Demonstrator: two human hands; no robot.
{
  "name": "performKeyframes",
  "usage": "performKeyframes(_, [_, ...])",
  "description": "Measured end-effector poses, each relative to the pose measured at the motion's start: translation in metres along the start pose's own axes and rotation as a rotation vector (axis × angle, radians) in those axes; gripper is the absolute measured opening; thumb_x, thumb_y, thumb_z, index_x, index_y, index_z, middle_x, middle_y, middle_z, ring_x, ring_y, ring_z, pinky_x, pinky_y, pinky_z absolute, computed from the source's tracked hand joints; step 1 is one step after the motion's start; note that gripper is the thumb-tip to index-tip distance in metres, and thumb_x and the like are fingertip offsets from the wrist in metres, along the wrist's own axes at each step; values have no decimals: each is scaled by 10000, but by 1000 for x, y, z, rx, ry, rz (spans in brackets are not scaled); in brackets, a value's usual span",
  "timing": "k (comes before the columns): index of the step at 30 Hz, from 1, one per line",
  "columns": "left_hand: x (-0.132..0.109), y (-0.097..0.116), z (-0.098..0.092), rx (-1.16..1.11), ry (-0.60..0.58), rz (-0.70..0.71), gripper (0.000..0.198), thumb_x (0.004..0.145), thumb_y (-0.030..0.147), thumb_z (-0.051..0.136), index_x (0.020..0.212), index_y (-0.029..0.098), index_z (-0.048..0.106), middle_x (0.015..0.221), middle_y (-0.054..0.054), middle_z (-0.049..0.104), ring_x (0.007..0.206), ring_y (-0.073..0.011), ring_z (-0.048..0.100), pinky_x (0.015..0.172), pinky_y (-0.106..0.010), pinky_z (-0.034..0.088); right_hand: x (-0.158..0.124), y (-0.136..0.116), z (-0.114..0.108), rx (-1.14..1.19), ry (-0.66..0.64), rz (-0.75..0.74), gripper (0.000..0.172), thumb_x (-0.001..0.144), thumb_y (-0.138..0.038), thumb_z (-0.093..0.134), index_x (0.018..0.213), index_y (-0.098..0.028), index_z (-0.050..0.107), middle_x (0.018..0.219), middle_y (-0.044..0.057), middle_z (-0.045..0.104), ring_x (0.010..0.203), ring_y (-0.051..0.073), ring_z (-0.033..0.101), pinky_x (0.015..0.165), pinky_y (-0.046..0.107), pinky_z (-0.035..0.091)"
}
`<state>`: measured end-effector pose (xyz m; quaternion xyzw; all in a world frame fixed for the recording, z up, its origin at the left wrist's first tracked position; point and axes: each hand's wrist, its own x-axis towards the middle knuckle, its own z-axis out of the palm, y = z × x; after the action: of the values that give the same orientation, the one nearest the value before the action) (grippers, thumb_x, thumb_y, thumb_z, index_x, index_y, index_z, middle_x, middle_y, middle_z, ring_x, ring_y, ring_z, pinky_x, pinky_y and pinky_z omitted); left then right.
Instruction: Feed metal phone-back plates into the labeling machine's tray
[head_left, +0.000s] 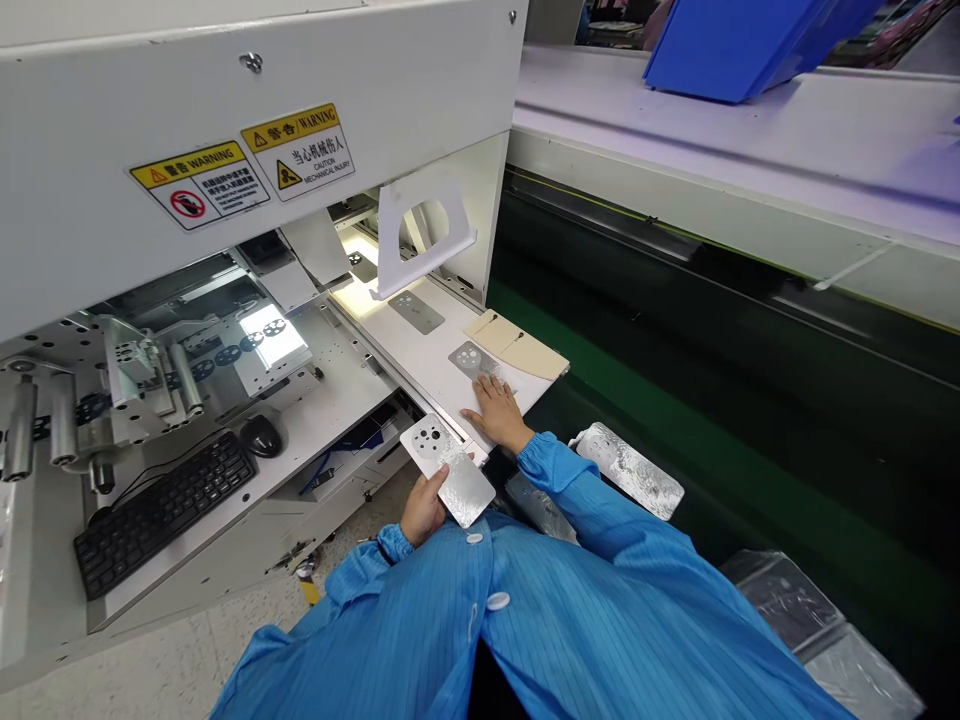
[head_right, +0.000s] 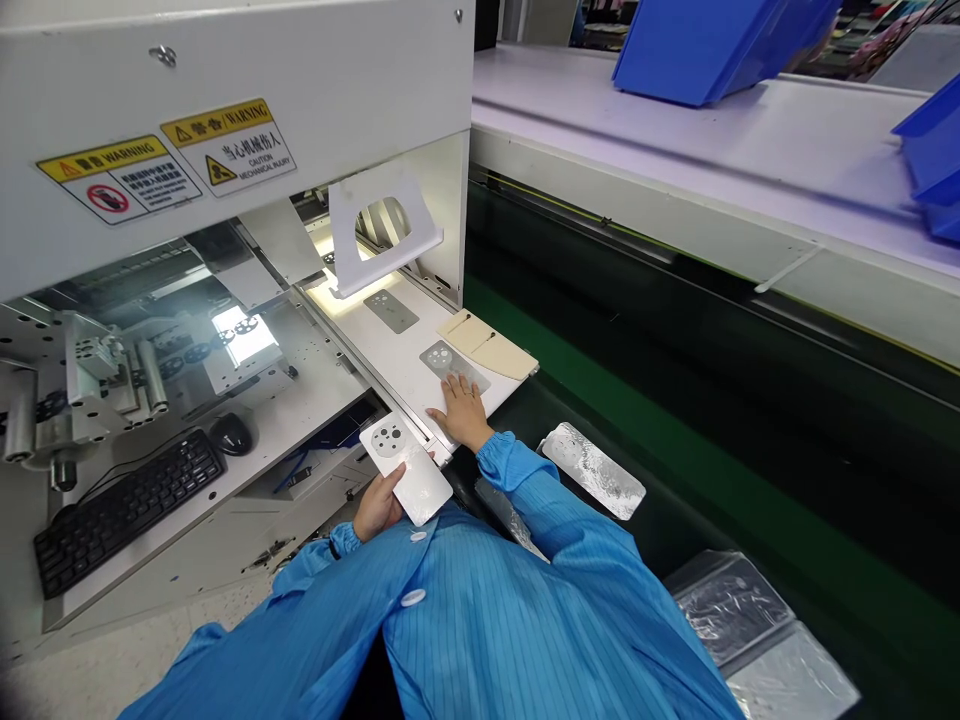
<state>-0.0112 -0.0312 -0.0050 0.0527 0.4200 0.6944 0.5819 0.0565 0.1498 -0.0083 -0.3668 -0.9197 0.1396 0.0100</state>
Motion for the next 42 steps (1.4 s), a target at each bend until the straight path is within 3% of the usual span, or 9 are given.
performKeyframes(15, [1, 0, -4, 17, -2, 7, 643, 666, 394, 717, 1218, 109, 550, 1115, -164, 665, 1195, -339, 499, 1035, -476, 338, 1, -1, -3, 9, 19, 14, 663, 899, -522, 383, 1387, -74, 346, 1495, 141, 249, 1384, 315, 160, 1119, 472, 136])
performKeyframes(26, [5, -6, -3, -6, 16, 15, 660, 668, 368, 717, 1249, 124, 521, 1058, -144, 690, 1171, -326, 525, 1036, -471, 339, -41, -14, -5, 206, 153, -120, 490, 927, -422, 379, 1297, -118, 480, 1425, 118, 397, 1360, 253, 261, 1107, 415, 241])
performKeyframes(33, [3, -6, 2, -9, 4, -41, 613, 673, 356, 718, 1199, 90, 550, 1043, -156, 694, 1200, -326, 497, 1037, -460, 341, -21, 4, -4, 59, 46, 32, 594, 912, -489, 386, 1371, -111, 390, 1476, 135, 299, 1378, 311, 191, 1110, 480, 175])
performKeyframes(42, [0, -4, 4, -11, 18, -34, 618, 678, 351, 717, 1215, 99, 544, 1074, -154, 684, 1188, -324, 509, 1040, -459, 338, -14, 6, 1, 53, 44, 27, 621, 903, -510, 400, 1374, -106, 382, 1482, 140, 282, 1385, 307, 163, 1117, 482, 147])
